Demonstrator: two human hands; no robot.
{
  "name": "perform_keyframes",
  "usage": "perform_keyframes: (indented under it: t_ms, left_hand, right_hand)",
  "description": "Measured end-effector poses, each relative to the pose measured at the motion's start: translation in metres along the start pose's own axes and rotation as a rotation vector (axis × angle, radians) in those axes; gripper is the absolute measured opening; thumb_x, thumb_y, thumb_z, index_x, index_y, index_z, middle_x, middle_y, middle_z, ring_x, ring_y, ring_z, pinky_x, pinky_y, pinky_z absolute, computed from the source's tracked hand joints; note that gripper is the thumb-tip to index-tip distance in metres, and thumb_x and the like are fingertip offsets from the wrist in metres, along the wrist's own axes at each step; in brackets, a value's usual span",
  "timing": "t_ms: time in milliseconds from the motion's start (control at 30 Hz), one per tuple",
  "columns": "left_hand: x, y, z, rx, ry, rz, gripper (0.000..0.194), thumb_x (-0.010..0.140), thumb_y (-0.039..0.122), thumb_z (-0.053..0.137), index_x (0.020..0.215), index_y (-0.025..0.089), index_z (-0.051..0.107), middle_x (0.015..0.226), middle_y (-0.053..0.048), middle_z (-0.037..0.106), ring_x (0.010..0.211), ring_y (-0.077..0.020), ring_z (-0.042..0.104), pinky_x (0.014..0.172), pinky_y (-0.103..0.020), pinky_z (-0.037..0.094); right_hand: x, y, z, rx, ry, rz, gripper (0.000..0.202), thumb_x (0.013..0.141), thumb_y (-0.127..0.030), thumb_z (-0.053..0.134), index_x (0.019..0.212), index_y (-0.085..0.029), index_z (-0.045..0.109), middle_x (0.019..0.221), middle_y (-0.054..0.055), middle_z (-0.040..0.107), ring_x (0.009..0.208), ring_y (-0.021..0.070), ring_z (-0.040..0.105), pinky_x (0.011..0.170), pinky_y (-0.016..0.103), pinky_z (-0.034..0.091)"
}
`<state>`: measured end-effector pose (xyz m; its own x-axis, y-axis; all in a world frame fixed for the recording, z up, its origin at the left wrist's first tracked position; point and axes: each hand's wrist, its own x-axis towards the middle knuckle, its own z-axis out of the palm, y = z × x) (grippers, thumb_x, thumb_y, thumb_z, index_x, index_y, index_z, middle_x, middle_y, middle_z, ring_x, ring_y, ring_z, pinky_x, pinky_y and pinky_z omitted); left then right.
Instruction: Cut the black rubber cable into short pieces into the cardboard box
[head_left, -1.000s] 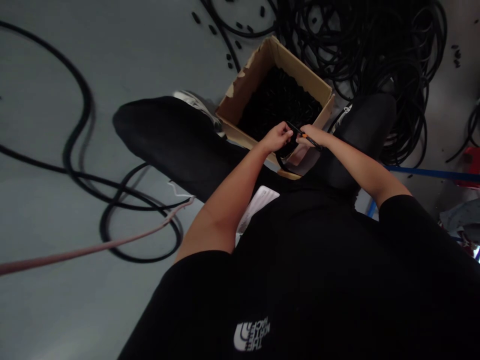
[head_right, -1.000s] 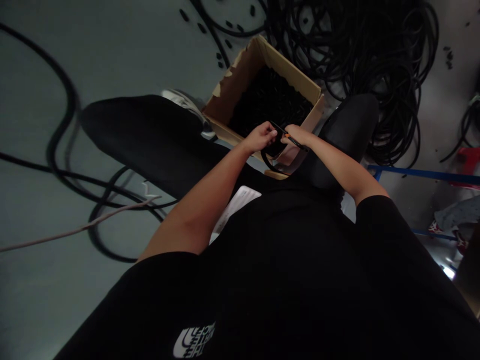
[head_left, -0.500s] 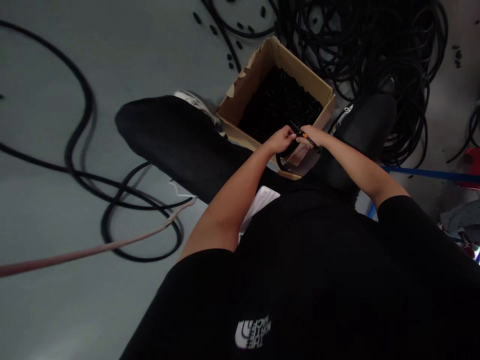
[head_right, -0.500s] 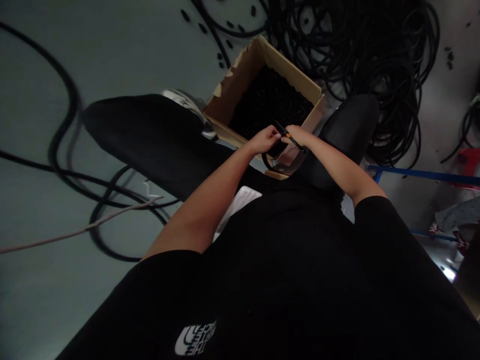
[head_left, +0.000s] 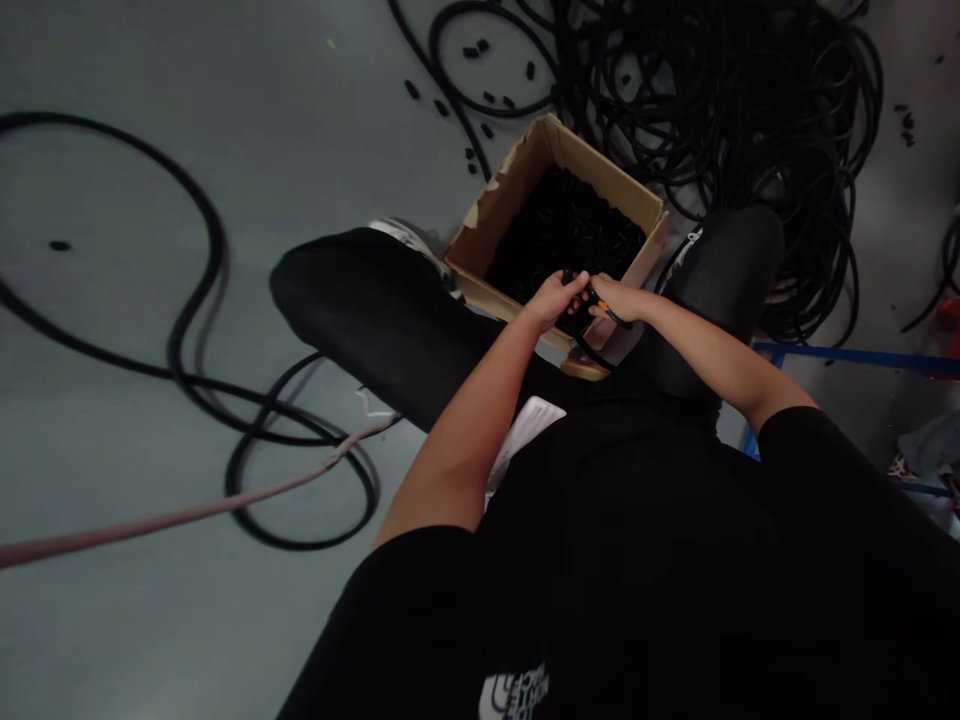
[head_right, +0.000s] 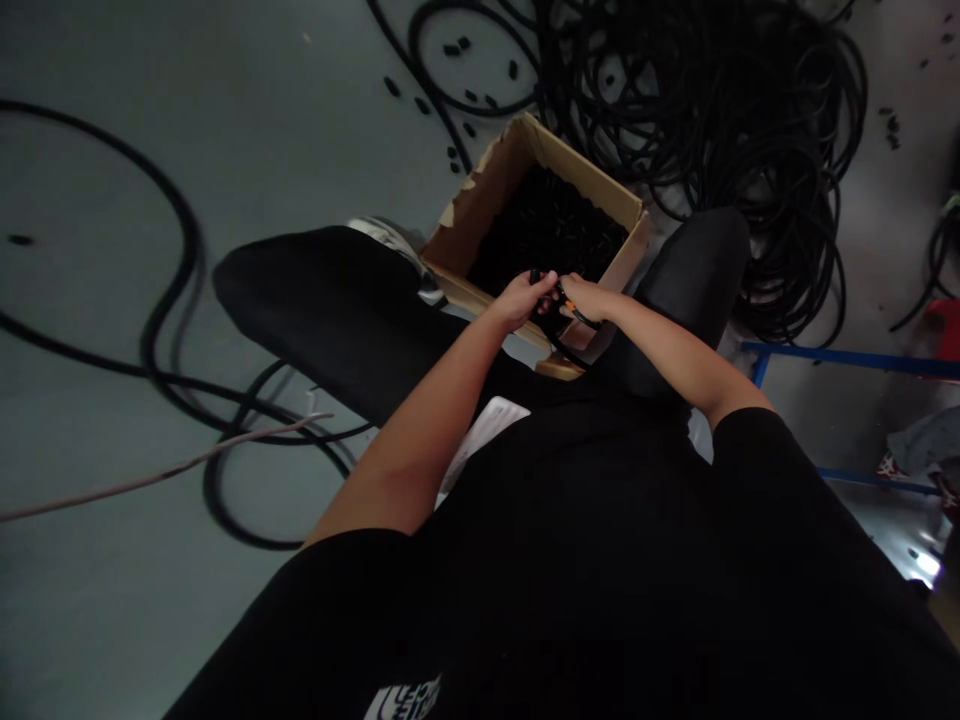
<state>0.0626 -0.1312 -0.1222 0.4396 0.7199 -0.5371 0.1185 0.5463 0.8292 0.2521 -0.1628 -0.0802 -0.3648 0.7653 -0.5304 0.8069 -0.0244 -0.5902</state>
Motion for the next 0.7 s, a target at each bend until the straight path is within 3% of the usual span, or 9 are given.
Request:
perform_keyframes:
  t_ms: [133,300,400,567,700]
  left_hand:
    - [0.004,0.001,0.000,-0.033,0.096,0.036,0.074,0.100,0.081,0.107,0.087,0.026,0.059,0.066,0.001,0.066,0.050,-0.0096,0.051,0.049,-0.024,0.037]
    - [0.002,0.015,-0.004,-0.070,0.235,0.115,0.078,0.102,0.092,0.100,0.098,0.026,0.060,0.067,0.007,0.062,0.053,-0.0097,0.053,0.055,-0.024,0.040]
    - [-0.004,0.025,-0.003,-0.072,0.259,0.150,0.076,0.106,0.095,0.094,0.103,0.027,0.060,0.067,0.009,0.057,0.055,-0.0108,0.054,0.057,-0.025,0.041]
    - [-0.013,0.031,0.004,-0.078,0.282,0.145,0.071,0.110,0.088,0.096,0.101,0.027,0.059,0.068,0.008,0.055,0.057,-0.0118,0.054,0.057,-0.025,0.040]
    - [-0.017,0.033,0.010,-0.090,0.274,0.114,0.067,0.113,0.081,0.096,0.100,0.028,0.058,0.069,0.008,0.057,0.058,-0.0120,0.055,0.059,-0.026,0.040]
  right_hand:
    - [-0.006,-0.012,-0.001,0.002,-0.026,0.072,0.045,0.113,-0.017,0.082,0.156,-0.016,0.072,0.160,0.019,0.074,0.134,0.0279,0.081,0.122,0.036,0.062]
    - [-0.009,-0.017,-0.013,0.035,0.176,0.080,0.077,0.107,-0.023,0.089,0.178,-0.019,0.059,0.180,0.024,0.059,0.155,0.0371,0.074,0.131,0.048,0.061]
    - [-0.014,-0.019,-0.022,0.013,0.226,0.120,0.071,0.108,-0.034,0.091,0.170,-0.016,0.061,0.174,0.026,0.065,0.148,0.0408,0.076,0.125,0.053,0.063]
    - [-0.029,-0.033,-0.038,-0.079,0.099,0.335,0.064,0.111,-0.048,0.097,0.159,-0.015,0.069,0.141,0.025,0.086,0.129,0.0458,0.084,0.110,0.050,0.063]
    - [-0.038,-0.039,-0.046,-0.121,0.052,0.412,0.050,0.115,-0.051,0.098,0.147,-0.016,0.082,0.137,0.027,0.091,0.129,0.0468,0.087,0.102,0.045,0.061]
